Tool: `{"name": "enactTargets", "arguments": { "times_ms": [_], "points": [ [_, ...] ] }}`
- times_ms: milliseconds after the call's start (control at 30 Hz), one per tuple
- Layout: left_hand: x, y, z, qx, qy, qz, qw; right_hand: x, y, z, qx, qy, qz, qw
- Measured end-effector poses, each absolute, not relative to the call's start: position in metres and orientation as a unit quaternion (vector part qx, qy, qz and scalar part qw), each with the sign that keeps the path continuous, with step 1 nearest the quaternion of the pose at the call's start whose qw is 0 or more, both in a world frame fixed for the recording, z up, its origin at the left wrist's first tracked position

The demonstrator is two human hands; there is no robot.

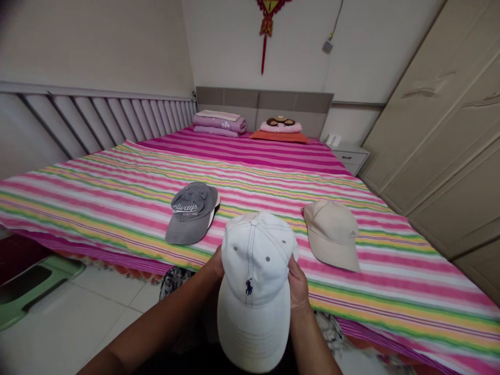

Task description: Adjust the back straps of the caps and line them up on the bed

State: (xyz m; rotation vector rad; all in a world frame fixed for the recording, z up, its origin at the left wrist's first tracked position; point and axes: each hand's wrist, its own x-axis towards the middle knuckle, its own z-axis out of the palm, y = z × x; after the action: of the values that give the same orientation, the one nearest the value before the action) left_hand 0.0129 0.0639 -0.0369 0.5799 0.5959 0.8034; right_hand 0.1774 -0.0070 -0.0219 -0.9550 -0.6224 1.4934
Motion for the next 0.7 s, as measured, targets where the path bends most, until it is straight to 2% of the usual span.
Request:
{"name": "enactTargets", "arguments": {
  "times_ms": [100, 267, 467, 700],
  "points": [
    [0.013, 0.069, -0.034, 0.238, 0.225, 0.372, 0.868, 0.183, -0.01, -0.023, -0.419, -0.273, 0.655, 0.566],
    [0.008, 0.068, -0.025, 0.188, 0.152, 0.452, 0.859, 0.198, -0.02, -0.023, -0.432, -0.263, 0.673, 0.54],
    [-0.002, 0.06, -0.023, 0.167, 0.175, 0.4, 0.884, 0.208, -0.028, -0.022, -0.459, -0.248, 0.618, 0.588],
    [-0.006, 0.053, -0.007, 0.265, 0.188, 0.417, 0.849, 0.21, -0.037, -0.015, -0.469, -0.291, 0.642, 0.532]
  ]
}}
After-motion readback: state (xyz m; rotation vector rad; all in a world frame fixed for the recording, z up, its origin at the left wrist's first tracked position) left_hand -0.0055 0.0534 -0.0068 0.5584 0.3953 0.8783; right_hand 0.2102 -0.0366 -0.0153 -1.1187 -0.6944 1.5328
